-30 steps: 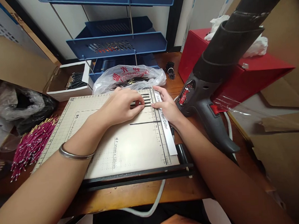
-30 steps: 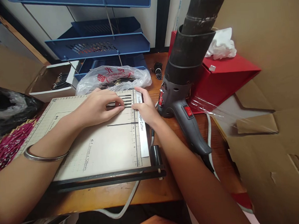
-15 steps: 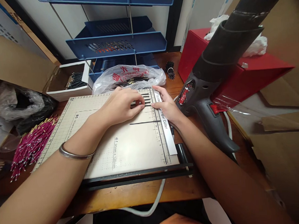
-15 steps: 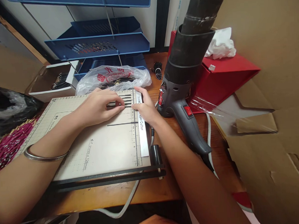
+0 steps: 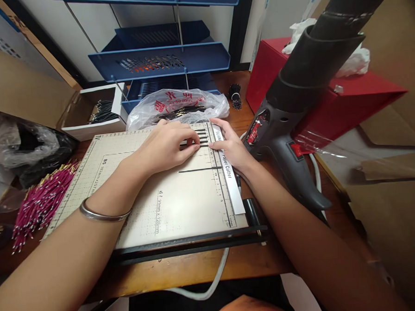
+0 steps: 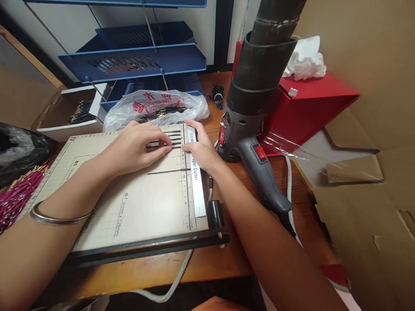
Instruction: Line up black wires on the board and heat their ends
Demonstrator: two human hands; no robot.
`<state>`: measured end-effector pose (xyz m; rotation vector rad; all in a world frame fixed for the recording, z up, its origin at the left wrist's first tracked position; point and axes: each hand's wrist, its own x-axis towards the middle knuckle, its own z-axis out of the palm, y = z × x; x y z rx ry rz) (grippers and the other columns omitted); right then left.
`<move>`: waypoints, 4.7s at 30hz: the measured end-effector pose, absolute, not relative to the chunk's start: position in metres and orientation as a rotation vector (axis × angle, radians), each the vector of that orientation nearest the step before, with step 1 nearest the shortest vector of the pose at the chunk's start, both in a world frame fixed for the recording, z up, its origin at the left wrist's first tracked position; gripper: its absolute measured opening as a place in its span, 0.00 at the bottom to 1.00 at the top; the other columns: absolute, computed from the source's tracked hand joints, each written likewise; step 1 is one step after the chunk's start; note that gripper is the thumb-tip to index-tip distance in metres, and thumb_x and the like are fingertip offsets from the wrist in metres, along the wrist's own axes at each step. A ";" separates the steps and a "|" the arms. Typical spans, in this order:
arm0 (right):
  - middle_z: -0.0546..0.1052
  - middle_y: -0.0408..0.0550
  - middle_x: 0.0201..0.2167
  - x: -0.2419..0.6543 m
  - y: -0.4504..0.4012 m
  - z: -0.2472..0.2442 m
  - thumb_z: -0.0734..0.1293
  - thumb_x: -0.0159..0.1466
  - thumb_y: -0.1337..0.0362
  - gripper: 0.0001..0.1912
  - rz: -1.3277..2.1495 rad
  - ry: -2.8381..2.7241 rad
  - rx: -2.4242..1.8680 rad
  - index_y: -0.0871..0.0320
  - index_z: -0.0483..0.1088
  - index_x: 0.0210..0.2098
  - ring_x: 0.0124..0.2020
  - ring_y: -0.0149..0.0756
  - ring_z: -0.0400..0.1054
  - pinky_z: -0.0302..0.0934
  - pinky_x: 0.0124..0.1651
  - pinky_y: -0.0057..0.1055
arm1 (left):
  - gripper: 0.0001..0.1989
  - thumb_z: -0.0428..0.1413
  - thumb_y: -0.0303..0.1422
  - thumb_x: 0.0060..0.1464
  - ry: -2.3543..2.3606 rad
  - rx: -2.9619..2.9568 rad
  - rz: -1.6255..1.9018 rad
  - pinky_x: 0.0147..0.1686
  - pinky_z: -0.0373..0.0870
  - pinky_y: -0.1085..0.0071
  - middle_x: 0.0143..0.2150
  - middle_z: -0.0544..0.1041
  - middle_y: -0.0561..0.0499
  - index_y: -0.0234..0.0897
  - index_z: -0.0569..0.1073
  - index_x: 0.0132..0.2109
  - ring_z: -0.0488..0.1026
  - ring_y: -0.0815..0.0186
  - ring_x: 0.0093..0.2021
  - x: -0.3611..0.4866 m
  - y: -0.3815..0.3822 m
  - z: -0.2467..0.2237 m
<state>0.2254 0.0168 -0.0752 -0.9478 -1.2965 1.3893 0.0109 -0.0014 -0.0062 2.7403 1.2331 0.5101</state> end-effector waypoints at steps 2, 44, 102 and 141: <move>0.73 0.48 0.67 0.225 0.017 -0.076 0.73 0.46 0.66 0.40 1.389 -1.296 -0.943 0.47 0.65 0.59 0.75 0.54 0.61 0.50 0.84 0.56 | 0.11 0.56 0.38 0.68 1.234 2.739 0.512 0.51 0.62 0.57 0.40 0.84 0.48 0.40 0.81 0.41 0.77 0.58 0.42 0.011 -0.001 -0.006; 0.77 0.47 0.61 0.224 0.015 -0.071 0.69 0.45 0.62 0.36 1.375 -1.255 -0.998 0.49 0.68 0.56 0.68 0.53 0.67 0.55 0.81 0.54 | 0.11 0.59 0.41 0.65 0.951 2.701 0.506 0.45 0.63 0.59 0.36 0.85 0.50 0.43 0.84 0.38 0.76 0.58 0.40 0.024 -0.023 0.016; 0.69 0.46 0.73 0.230 0.014 -0.068 0.71 0.48 0.61 0.39 1.396 -1.363 -1.005 0.48 0.69 0.61 0.76 0.53 0.60 0.46 0.85 0.55 | 0.12 0.57 0.41 0.68 1.303 2.755 0.542 0.42 0.62 0.60 0.38 0.84 0.48 0.43 0.84 0.43 0.75 0.57 0.41 0.009 -0.004 0.001; 0.71 0.51 0.72 0.231 0.016 -0.077 0.78 0.56 0.56 0.37 1.310 -1.452 -0.973 0.49 0.67 0.62 0.75 0.51 0.63 0.53 0.83 0.55 | 0.15 0.56 0.40 0.72 1.220 2.811 0.511 0.49 0.62 0.58 0.40 0.86 0.47 0.44 0.86 0.42 0.77 0.57 0.45 0.004 0.002 -0.005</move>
